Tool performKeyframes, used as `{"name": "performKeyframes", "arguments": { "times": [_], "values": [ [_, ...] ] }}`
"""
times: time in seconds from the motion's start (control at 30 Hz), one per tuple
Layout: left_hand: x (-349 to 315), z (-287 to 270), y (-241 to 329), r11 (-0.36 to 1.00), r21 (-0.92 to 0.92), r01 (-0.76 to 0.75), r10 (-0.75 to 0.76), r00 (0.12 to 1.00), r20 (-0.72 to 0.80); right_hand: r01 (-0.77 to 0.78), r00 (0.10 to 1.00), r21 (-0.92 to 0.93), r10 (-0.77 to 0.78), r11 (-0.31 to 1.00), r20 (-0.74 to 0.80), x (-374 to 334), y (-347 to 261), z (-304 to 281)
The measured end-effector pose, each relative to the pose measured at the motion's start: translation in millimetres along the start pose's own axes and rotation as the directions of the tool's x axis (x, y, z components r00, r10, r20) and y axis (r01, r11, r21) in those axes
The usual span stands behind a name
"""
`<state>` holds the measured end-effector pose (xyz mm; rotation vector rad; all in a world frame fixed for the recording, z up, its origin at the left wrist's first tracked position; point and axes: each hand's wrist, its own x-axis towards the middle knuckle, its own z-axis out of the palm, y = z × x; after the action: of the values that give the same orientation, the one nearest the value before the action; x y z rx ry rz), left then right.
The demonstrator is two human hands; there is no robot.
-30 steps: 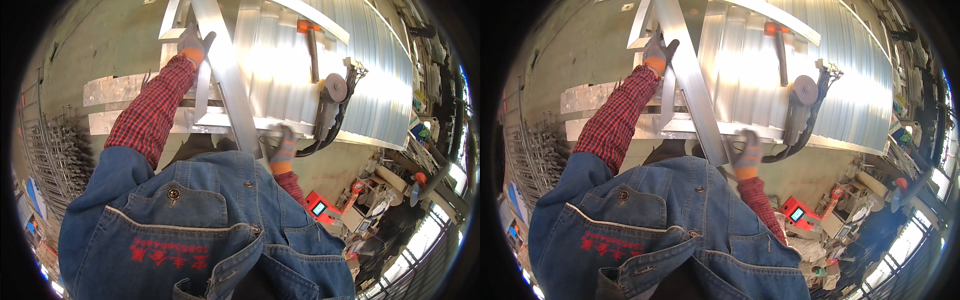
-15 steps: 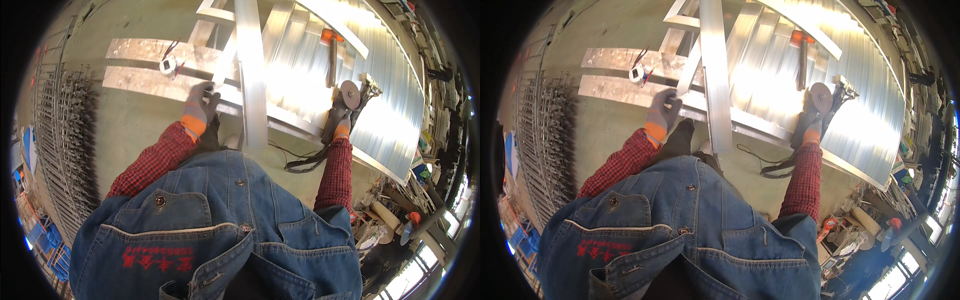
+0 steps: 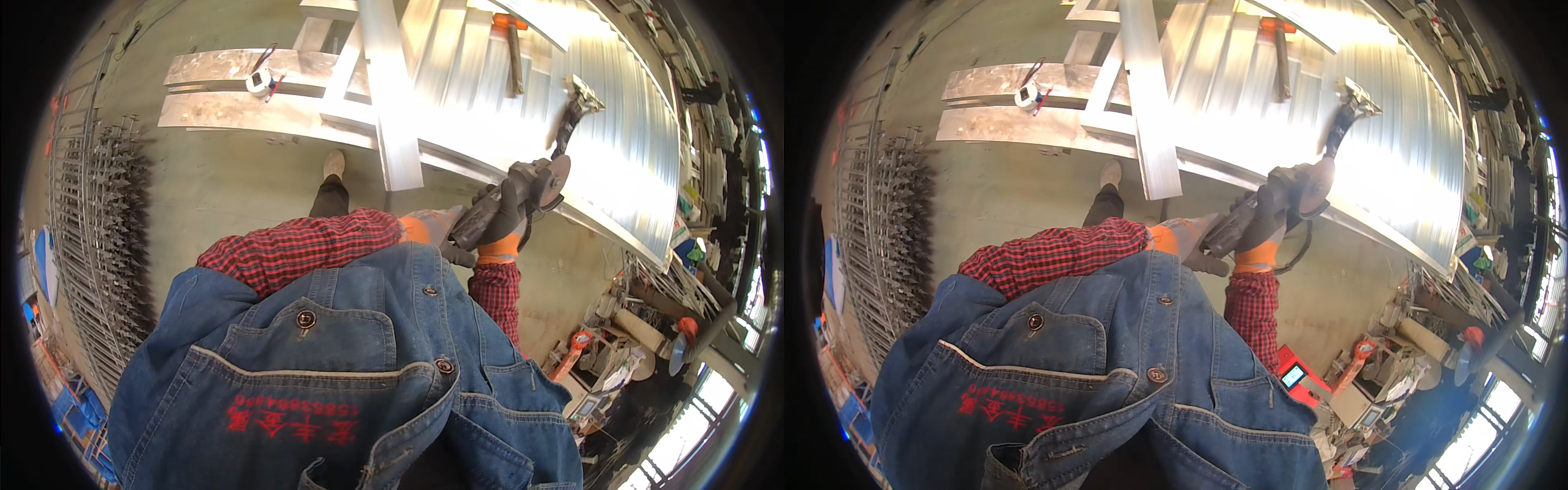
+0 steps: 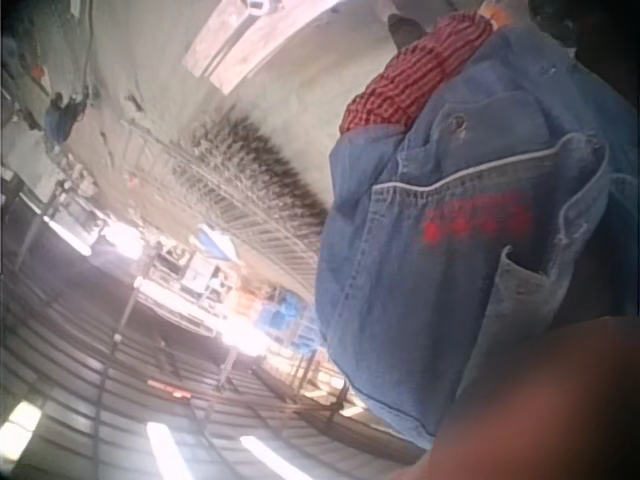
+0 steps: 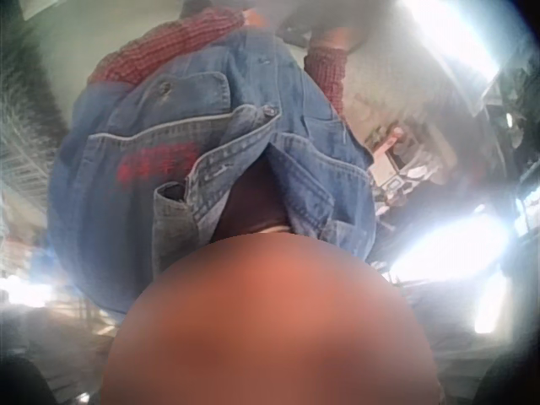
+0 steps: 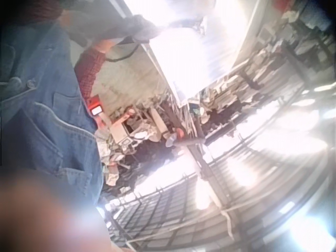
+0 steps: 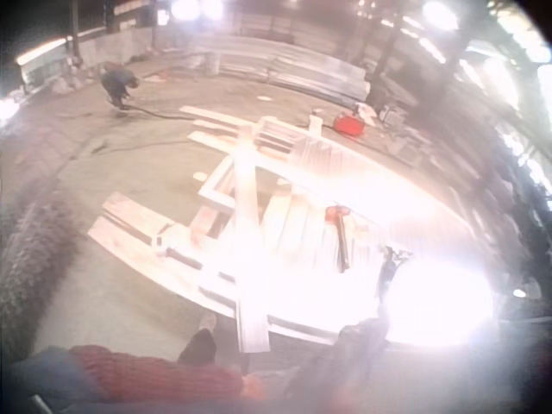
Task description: The person marks a corrugated metal sheet with a red pencil, then measures and marks a long aluminum profile using a tape measure. They position the profile on the sheet and prepare to cut it with an angle grinder.
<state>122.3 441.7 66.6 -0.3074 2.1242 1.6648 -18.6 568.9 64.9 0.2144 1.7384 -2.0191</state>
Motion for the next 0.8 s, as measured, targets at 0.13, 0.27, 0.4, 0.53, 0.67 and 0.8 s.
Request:
{"name": "performKeyframes", "arguments": {
  "times": [0.13,0.27,0.4,0.53,0.67,0.8],
  "values": [
    [4,20,7,0.99,-0.098,0.098,-0.091,0.993,0.078,-0.072,0.989,0.185,0.046,0.98,0.141,-23,-4,-20],
    [-22,16,15,0.894,-0.431,0.125,-0.015,0.969,0.248,-0.228,0.948,0.483,0.079,0.845,0.308,-42,-7,-36],
    [-36,16,23,0.965,-0.257,0.058,-0.032,0.994,0.107,-0.182,0.949,0.387,0.058,0.904,0.31,-38,-1,-39],
    [-43,24,6,0.993,-0.11,0.031,-0.029,0.999,0.025,-0.251,0.94,0.387,0.129,0.887,0.315,-34,14,-44],
    [-44,38,-13,0.999,0.037,-0.001,0.004,0.997,-0.078,-0.251,0.953,0.407,0.149,0.878,0.265,-37,28,-40],
    [-34,41,-21,0.985,0.022,0.171,-0.169,0.983,-0.078,-0.247,0.956,0.418,0.149,0.874,0.252,-38,33,-32]
  ]
}}
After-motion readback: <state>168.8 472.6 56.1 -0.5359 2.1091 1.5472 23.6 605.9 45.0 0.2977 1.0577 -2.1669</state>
